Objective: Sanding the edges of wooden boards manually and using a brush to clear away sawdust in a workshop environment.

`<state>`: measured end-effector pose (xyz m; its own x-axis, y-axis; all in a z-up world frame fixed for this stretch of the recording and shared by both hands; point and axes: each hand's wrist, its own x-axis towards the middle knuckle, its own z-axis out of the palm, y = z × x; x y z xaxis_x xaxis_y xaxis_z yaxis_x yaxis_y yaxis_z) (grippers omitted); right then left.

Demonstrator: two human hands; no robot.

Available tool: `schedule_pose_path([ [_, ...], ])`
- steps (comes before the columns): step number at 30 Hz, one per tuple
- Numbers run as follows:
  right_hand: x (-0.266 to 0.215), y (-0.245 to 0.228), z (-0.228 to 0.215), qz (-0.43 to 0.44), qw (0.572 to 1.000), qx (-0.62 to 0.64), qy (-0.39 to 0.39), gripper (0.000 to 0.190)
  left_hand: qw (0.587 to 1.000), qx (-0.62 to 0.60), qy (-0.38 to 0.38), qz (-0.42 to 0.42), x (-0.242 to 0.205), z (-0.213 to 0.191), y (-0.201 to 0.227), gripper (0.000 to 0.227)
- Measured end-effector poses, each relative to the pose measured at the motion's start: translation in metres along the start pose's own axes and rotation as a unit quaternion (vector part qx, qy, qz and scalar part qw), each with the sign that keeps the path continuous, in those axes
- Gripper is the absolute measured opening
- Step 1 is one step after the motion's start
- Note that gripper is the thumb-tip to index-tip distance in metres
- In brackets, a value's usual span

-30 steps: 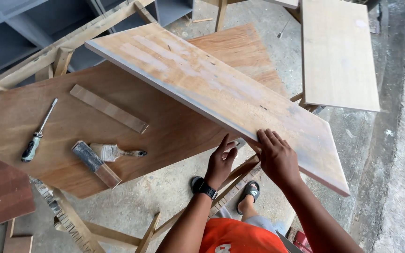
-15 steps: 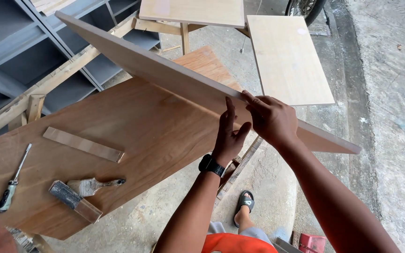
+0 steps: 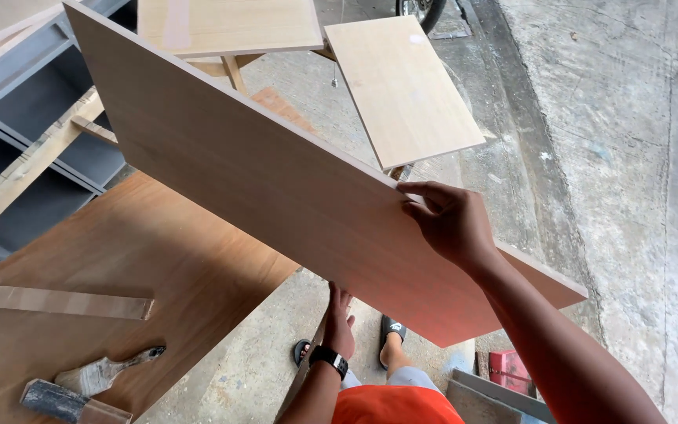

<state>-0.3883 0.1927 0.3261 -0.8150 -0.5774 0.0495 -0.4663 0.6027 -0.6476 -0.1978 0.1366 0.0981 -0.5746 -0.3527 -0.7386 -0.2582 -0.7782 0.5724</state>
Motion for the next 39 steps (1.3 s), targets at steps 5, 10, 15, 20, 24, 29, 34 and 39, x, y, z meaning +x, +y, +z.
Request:
schedule_pose_path([
  [5, 0.002, 0.018, -0.010, -0.004, 0.995, 0.094, 0.030, 0.018, 0.994, -0.090, 0.042, 0.039, -0.002, -0.005, -0.002, 0.079],
  [10, 0.034, 0.057, 0.003, 0.005, 0.980, 0.181, 0.084, 0.019, 0.959, -0.236, 0.050, 0.148, 0.013, -0.018, 0.023, 0.033],
  [15, 0.042, 0.057, 0.050, 0.109, 0.951, 0.284, 0.060, 0.036, 0.949, -0.128, 0.258, 0.125, 0.001, -0.052, 0.091, 0.070],
  [20, 0.032, 0.092, 0.118, 0.216, 0.902, 0.372, 0.013, 0.030, 0.890, -0.059, 0.381, 0.244, 0.012, -0.109, 0.069, 0.051],
  [24, 0.024, 0.144, 0.164, 0.246, 0.890, 0.384, -0.014, 0.034, 0.871, -0.065, 0.439, 0.212, 0.008, -0.117, 0.019, 0.038],
  [29, 0.008, 0.181, 0.190, 0.259, 0.906, 0.327, -0.076, 0.028, 0.852, -0.086, 0.493, 0.152, 0.013, -0.125, -0.046, 0.042],
  [34, -0.016, 0.203, 0.191, 0.297, 0.903, 0.291, -0.112, 0.033, 0.822, -0.041, 0.548, 0.149, 0.002, -0.124, -0.074, 0.043],
  [39, -0.037, 0.241, 0.208, 0.283, 0.894, 0.336, -0.088, 0.032, 0.777, 0.034, 0.598, 0.196, 0.013, -0.143, -0.088, 0.055],
])
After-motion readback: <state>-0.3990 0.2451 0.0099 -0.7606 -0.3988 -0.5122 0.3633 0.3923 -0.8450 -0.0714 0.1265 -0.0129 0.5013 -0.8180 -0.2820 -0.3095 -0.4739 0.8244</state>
